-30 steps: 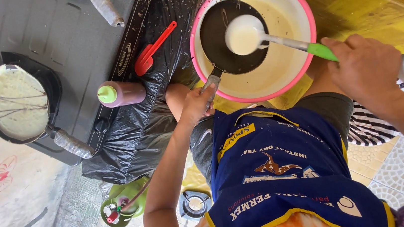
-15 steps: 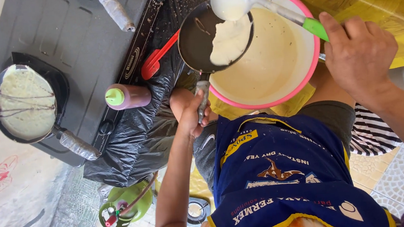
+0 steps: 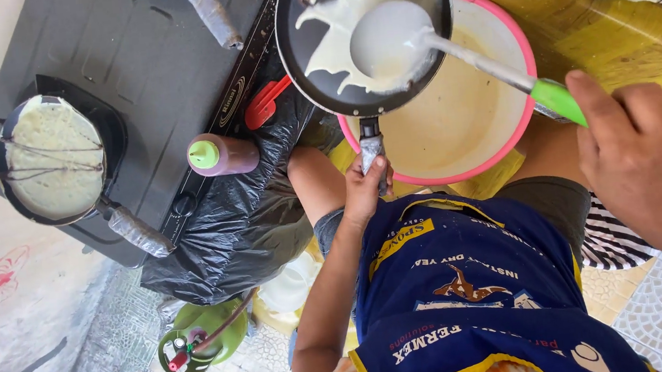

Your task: Preparing crepes by pouring batter into pans, spreading it evenly, and removing the cooked crepes.

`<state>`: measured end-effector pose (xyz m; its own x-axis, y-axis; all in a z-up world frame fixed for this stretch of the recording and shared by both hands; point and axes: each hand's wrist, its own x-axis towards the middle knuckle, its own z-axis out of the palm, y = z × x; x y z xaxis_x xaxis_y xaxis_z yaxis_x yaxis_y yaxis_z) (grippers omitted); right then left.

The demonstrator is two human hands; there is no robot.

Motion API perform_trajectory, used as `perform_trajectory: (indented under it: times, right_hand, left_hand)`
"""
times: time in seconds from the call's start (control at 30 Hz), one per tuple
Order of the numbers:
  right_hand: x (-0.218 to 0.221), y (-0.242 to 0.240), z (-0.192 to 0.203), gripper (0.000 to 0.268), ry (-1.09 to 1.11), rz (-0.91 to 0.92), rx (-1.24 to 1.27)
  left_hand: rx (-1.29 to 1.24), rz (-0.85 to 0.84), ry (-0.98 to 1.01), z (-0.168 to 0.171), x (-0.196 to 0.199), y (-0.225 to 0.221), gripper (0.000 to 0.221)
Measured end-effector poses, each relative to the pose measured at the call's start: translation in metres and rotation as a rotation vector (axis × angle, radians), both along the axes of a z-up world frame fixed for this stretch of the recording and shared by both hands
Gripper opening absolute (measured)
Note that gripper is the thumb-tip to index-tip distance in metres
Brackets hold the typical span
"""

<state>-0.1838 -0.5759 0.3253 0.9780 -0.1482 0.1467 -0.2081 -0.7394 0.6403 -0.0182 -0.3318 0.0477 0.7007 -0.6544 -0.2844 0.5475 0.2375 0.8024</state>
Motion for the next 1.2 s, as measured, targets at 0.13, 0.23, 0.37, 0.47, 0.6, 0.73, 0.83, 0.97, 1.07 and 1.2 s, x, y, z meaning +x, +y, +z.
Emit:
perform_trajectory:
  times: [0.13, 0.23, 0.37, 0.47, 0.6, 0.73, 0.83, 0.97, 1.07, 1.2]
  right_hand:
    - [-0.001, 0.001, -0.021, 0.043, -0.094, 0.043, 0.071]
    - [0.009, 0.003, -0.032, 0.038, -0.214, 0.043, 0.08]
    - [-0.001, -0.013, -0.059, 0.044, -0.092, -0.13, 0.05]
    - [-0.009, -0.022, -0.077, 0.045, -0.022, -0.248, 0.101]
    - [-0.013, -0.023, -0.092, 0.042, 0.003, -0.329, 0.284]
    - [-0.014, -0.029, -0.102, 0.044, -0.08, -0.377, 0.394]
    - [-0.026, -0.042, -0.106, 0.044, -0.137, -0.397, 0.364]
    - [-0.044, -0.044, -0.092, 0.052, -0.237, -0.308, 0.075]
    - [-0.047, -0.041, -0.08, 0.051, -0.223, -0.265, 0.047]
    - [-0.037, -0.042, -0.076, 0.056, -0.246, -0.259, 0.011]
  left_hand:
    - [-0.053, -0.081, 0.123, 0.039, 0.009, -0.009, 0.026]
    - [0.042, -0.201, 0.342, 0.069, 0.021, -0.014, 0.045]
    - [0.225, -0.422, 0.551, 0.073, 0.053, -0.012, 0.047]
    - [0.444, -0.535, 0.468, 0.09, 0.064, -0.016, 0.046]
    - [0.729, -0.655, 0.111, 0.122, 0.058, -0.023, 0.047]
    - [0.901, -0.703, -0.093, 0.133, 0.034, -0.021, 0.045]
    - [0.815, -0.627, -0.125, 0.123, 0.017, -0.01, 0.035]
    - [0.517, -0.452, -0.01, 0.09, -0.004, 0.005, 0.034]
    - [0.36, -0.416, 0.057, 0.083, -0.015, 0.006, 0.031]
    - [0.272, -0.435, 0.074, 0.082, -0.019, 0.002, 0.032]
